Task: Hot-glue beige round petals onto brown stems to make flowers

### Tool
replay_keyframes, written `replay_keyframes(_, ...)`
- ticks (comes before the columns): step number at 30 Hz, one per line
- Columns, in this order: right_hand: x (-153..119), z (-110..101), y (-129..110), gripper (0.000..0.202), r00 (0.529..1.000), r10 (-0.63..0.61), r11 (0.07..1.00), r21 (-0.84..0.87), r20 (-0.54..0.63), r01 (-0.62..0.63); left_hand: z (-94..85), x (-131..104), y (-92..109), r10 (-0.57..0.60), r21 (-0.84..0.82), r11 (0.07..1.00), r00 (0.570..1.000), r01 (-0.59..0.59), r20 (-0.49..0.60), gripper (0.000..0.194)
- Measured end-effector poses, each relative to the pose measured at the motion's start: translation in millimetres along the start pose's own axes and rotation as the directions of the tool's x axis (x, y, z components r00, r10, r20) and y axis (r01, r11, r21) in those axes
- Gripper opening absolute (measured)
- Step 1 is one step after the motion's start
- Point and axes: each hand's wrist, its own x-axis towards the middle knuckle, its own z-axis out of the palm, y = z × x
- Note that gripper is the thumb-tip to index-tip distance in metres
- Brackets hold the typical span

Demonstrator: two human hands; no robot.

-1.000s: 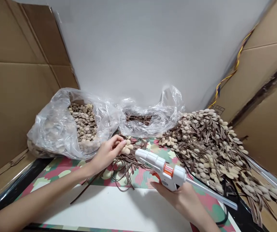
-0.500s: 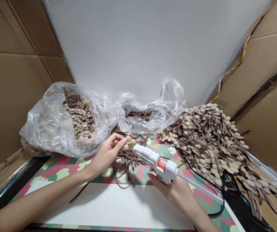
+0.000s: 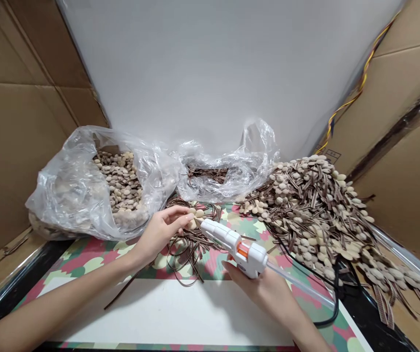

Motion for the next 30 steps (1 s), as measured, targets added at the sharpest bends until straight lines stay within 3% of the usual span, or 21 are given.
replay_keyframes(9,1.0,0.1,-2.0,0.027,0.997,-0.020,1.000,0.000,0.069,0.020,1.5,2.3,-7.6,0.117,0.180,0.978,0.992,-0.105,-0.056,0.028)
replay_keyframes(13,2.7,-0.8,-0.8,0.026,0.996,-0.018,0.999,-0.028,0.092,0.020,2.1,0.8,-8.3,0.124,0.187,0.976,0.992,-0.115,-0.036,0.028)
replay_keyframes(23,-1.7,3.6,3.6,0.027,0.997,0.071,0.997,-0.034,-0.014,-0.071,3.8,-1.7,-10.4,0.153,0.194,0.971,0.987,-0.139,-0.056,0.024)
replay_keyframes(30,0.2,1.7,4.7,0.024,1.000,-0.008,1.000,-0.017,0.000,0.008,4.0,-0.9,-9.2,0.181,0.195,0.967,0.981,-0.164,-0.075,0.022)
